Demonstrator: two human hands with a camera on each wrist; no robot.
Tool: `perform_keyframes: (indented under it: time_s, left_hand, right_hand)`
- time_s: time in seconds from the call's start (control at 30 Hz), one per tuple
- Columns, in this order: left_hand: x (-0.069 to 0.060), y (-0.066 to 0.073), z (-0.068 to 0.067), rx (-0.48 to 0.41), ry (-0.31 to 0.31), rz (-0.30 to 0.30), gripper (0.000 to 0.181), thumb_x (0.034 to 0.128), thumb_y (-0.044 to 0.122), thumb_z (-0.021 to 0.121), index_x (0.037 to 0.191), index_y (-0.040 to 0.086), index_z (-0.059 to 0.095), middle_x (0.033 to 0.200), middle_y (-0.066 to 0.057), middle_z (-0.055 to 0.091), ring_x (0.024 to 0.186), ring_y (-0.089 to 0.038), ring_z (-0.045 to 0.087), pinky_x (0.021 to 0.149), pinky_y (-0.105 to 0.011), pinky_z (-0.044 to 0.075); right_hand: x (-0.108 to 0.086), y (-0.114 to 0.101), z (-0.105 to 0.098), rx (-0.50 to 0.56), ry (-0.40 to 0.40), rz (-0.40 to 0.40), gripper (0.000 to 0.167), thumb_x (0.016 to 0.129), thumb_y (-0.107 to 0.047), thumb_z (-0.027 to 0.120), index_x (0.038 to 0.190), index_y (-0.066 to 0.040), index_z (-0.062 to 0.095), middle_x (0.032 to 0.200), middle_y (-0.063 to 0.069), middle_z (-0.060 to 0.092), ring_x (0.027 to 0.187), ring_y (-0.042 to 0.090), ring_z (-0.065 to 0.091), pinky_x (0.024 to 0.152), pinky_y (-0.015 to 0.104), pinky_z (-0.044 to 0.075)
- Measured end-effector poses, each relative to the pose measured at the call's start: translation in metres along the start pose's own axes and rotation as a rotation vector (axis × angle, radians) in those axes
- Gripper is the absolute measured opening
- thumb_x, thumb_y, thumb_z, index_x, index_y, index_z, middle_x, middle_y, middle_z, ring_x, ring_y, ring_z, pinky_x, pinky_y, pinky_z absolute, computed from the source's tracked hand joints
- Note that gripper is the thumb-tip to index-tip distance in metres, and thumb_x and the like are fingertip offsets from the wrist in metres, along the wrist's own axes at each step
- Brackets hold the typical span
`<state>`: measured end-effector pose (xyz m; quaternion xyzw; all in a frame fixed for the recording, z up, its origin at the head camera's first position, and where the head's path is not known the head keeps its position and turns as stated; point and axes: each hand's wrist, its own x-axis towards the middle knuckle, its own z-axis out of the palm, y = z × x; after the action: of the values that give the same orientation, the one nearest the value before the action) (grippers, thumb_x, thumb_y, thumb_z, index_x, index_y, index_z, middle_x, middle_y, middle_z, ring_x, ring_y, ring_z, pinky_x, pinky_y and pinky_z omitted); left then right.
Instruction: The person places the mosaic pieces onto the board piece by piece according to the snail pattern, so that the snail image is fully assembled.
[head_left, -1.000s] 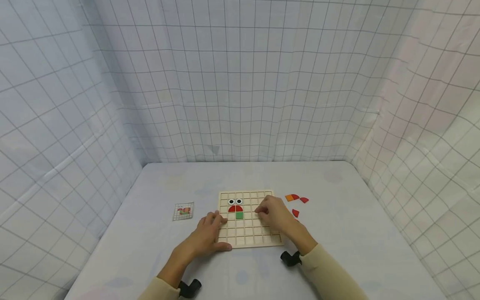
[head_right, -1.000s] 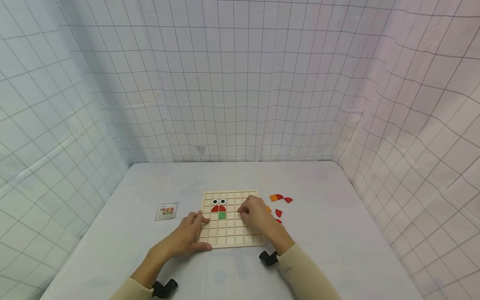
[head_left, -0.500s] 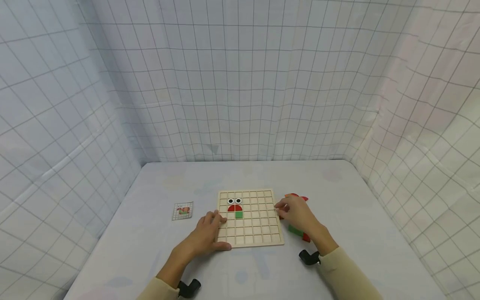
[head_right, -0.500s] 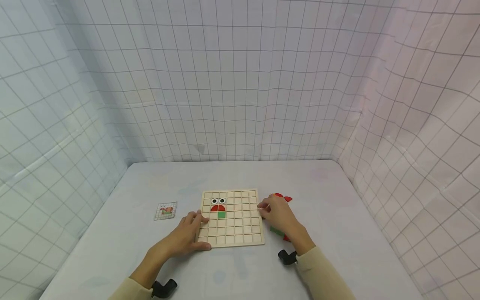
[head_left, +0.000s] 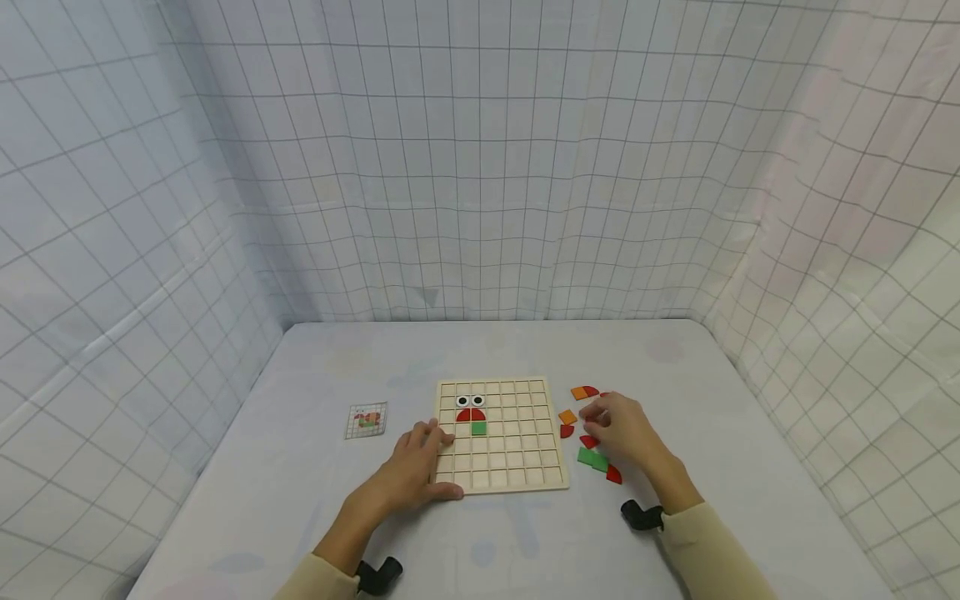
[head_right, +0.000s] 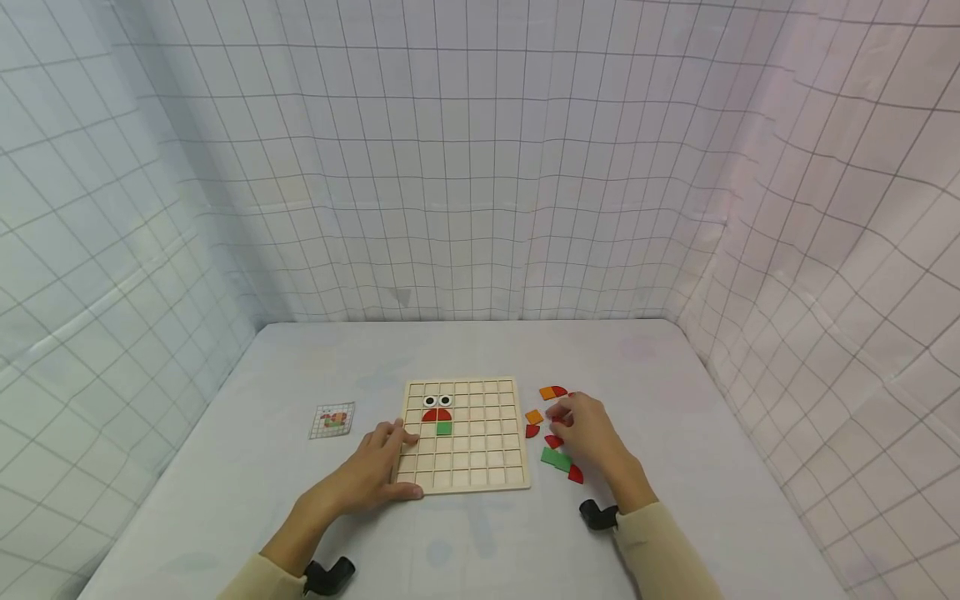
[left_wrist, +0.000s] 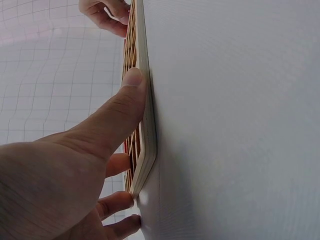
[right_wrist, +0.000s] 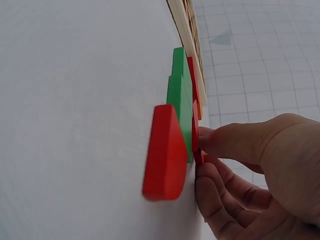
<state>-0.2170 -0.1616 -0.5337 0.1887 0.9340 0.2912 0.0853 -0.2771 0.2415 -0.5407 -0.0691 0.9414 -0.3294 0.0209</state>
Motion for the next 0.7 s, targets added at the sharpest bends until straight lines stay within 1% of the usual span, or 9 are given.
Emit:
perform_keyframes:
  time_s: [0.13, 0.2, 0.33, 0.57, 0.7]
  left_hand:
    - [0.004, -0.012, 0.009, 0.026, 0.030, 0.029, 0.096, 0.0926, 0.055, 0.097, 0.163, 0.003, 0.057, 0.176, -0.039, 0.039, 0.158, -0.067, 0.042, 0.127, -0.083, 0.042]
    - [0.005, -0.015, 0.011, 0.012, 0.035, 0.032, 0.097, 0.0925, 0.058, 0.096, 0.164, 0.004, 0.057, 0.177, -0.038, 0.038, 0.159, -0.067, 0.041, 0.127, -0.083, 0.041]
    - [0.005, -0.016, 0.012, 0.003, 0.045, 0.039, 0.096, 0.0916, 0.060, 0.096, 0.161, 0.005, 0.059, 0.175, -0.040, 0.039, 0.157, -0.069, 0.042, 0.126, -0.084, 0.042]
    - [0.003, -0.010, 0.008, 0.002, 0.030, 0.024, 0.096, 0.0914, 0.055, 0.098, 0.161, 0.003, 0.059, 0.175, -0.040, 0.039, 0.157, -0.069, 0.042, 0.128, -0.084, 0.040]
    - [0.006, -0.014, 0.010, 0.017, 0.032, 0.026, 0.097, 0.0917, 0.058, 0.097, 0.163, 0.004, 0.059, 0.176, -0.038, 0.038, 0.159, -0.067, 0.041, 0.129, -0.083, 0.040]
  right_hand:
    - [0.000, 0.003, -0.002, -0.016, 0.004, 0.000, 0.017, 0.104, -0.010, 0.086, 0.122, -0.010, 0.087, 0.120, 0.006, 0.081, 0.105, 0.024, 0.073, 0.088, 0.036, 0.067]
    - [0.000, 0.004, -0.003, -0.022, 0.003, -0.003, 0.019, 0.104, -0.010, 0.086, 0.123, -0.010, 0.087, 0.119, 0.006, 0.082, 0.104, 0.023, 0.072, 0.088, 0.036, 0.067]
    - [-0.001, 0.004, -0.003, -0.023, -0.005, 0.006, 0.022, 0.104, -0.009, 0.087, 0.125, -0.008, 0.086, 0.119, 0.006, 0.083, 0.101, 0.021, 0.070, 0.088, 0.036, 0.067]
    - [-0.001, 0.001, -0.003, -0.025, -0.006, 0.010, 0.021, 0.104, -0.010, 0.087, 0.125, -0.007, 0.087, 0.116, 0.006, 0.083, 0.098, 0.019, 0.070, 0.087, 0.036, 0.068]
    - [-0.002, -0.001, -0.003, -0.027, 0.002, 0.009, 0.021, 0.104, -0.010, 0.088, 0.124, -0.007, 0.087, 0.113, 0.005, 0.082, 0.098, 0.018, 0.071, 0.086, 0.036, 0.069]
